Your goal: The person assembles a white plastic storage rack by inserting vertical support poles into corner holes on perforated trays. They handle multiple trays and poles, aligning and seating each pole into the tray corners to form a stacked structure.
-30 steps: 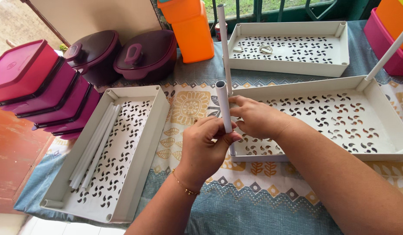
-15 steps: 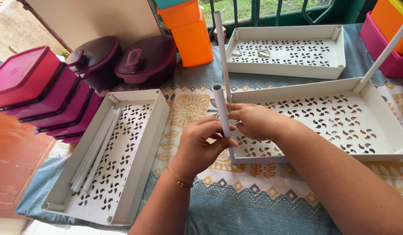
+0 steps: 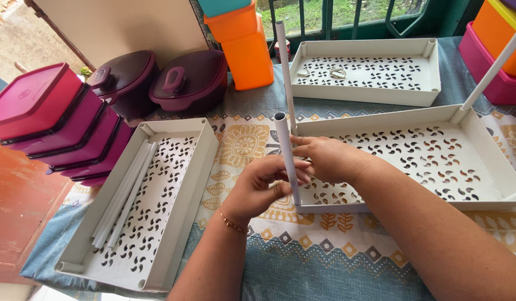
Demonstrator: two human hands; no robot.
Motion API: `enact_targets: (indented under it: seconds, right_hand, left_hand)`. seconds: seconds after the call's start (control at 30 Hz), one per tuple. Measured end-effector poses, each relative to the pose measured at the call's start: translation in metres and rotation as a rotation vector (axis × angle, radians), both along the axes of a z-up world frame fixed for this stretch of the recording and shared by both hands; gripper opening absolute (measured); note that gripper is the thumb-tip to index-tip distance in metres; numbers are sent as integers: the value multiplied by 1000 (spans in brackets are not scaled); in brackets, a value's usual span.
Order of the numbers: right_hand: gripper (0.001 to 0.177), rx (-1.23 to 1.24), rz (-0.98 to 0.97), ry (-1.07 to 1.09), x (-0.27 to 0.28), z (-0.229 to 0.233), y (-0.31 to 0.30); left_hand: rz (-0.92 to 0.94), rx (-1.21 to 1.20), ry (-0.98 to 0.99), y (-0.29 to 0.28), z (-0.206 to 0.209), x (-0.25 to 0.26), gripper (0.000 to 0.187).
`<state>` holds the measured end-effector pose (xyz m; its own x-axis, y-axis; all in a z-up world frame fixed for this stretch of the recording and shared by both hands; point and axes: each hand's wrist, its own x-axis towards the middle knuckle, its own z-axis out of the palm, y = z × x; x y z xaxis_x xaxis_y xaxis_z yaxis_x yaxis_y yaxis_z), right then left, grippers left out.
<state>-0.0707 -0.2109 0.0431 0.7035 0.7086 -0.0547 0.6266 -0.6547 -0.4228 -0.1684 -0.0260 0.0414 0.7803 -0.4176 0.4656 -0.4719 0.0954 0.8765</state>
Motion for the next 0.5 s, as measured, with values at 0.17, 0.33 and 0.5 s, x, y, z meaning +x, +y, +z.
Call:
enact_targets:
  seconds: [0.17,0.33,0.5]
  right_hand:
    - [63,17,-33,27,0,-4,-1]
    - [52,-29,-23,6,0,-1,0]
    - [56,-14,-10,8,1,-1,0]
  left_hand:
    - [341,304,-172,-8,-6,-8,20]
    - [199,210,-36,-5,-10,-1,25]
    - [-9,47,129,-3,-3,-1,31]
